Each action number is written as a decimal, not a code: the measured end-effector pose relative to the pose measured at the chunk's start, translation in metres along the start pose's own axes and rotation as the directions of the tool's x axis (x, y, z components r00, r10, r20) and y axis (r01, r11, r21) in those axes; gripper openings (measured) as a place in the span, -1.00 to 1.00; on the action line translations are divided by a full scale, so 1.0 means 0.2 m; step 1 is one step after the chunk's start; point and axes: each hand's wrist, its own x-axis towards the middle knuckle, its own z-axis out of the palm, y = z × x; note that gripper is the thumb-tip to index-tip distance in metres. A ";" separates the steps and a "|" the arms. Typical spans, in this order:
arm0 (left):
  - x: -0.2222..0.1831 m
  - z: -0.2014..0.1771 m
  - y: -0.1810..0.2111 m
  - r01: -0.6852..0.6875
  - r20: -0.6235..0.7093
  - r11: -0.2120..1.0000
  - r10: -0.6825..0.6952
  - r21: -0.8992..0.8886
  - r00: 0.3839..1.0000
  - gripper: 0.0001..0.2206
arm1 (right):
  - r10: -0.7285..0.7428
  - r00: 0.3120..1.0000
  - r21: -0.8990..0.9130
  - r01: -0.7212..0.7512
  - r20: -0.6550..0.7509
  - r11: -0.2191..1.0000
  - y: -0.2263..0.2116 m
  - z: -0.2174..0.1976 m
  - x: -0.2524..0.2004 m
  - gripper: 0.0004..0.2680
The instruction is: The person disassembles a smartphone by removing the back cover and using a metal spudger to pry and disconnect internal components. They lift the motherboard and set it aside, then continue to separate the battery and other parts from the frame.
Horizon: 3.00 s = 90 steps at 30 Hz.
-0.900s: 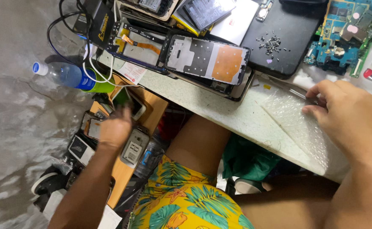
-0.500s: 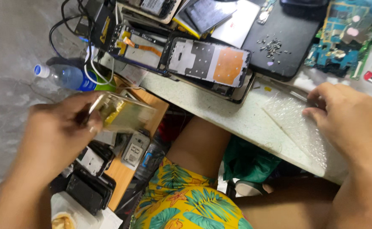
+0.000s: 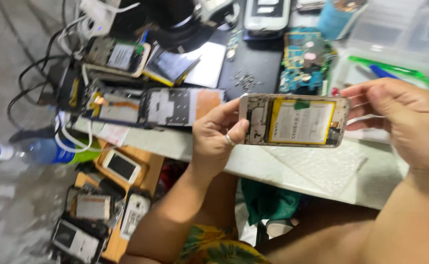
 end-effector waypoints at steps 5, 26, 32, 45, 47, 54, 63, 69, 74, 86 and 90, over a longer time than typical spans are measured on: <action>0.00 0.05 -0.20 -0.015 0.005 0.994 0.015 -0.110 1.000 -0.42 | 0.065 0.998 -0.200 -0.060 0.019 0.978 0.03 -0.07 0.03 -0.81; -0.01 0.06 -0.32 0.110 0.066 0.994 -0.109 0.001 0.992 -0.48 | 0.094 0.990 -0.775 0.025 0.109 0.632 0.00 -0.10 -0.19 -0.37; -0.02 0.06 -0.30 0.173 0.056 0.984 -0.175 0.033 0.983 -0.48 | -0.347 0.903 -0.885 0.362 0.255 0.293 0.09 0.00 -0.32 -0.17; -0.04 0.16 -0.26 -0.137 0.050 0.969 0.130 0.203 0.990 -0.74 | -0.389 0.910 -0.963 0.220 0.144 0.157 0.10 -0.07 -0.47 -0.26; -0.03 0.19 -0.22 -0.338 0.039 0.773 0.378 0.537 0.925 -0.85 | -0.399 0.916 -0.961 0.149 0.045 0.234 0.15 -0.15 -0.50 -0.29; 0.00 0.23 -0.16 -0.495 0.350 0.471 0.364 0.731 0.863 -0.77 | -0.346 0.938 -0.935 0.094 -0.032 0.341 0.34 -0.43 -0.63 -0.22; 0.00 0.27 -0.19 -0.415 0.383 0.145 0.204 0.898 0.901 -0.64 | -0.322 0.946 -0.953 0.054 -0.047 0.297 0.24 -0.34 -0.65 -0.23; 0.00 0.29 -0.18 -0.426 0.398 0.067 0.246 0.902 0.884 -0.77 | -0.412 0.907 -0.970 0.177 0.094 0.168 0.17 -0.28 -0.62 -0.34; -0.03 0.28 -0.17 -0.549 0.490 0.072 0.366 0.833 0.791 -0.82 | -0.396 0.916 -0.965 0.162 0.068 0.207 0.30 -0.41 -0.64 -0.24; -0.19 0.25 -0.10 -0.624 0.613 0.047 0.140 0.780 0.777 -0.87 | -0.291 0.956 -0.966 0.108 0.037 0.233 0.29 -0.50 -0.54 -0.20; -0.19 0.30 -0.14 -0.638 0.610 0.068 0.232 0.767 0.758 -0.92 | -0.346 0.930 -0.963 0.196 0.123 0.184 0.16 -0.32 -0.43 -0.31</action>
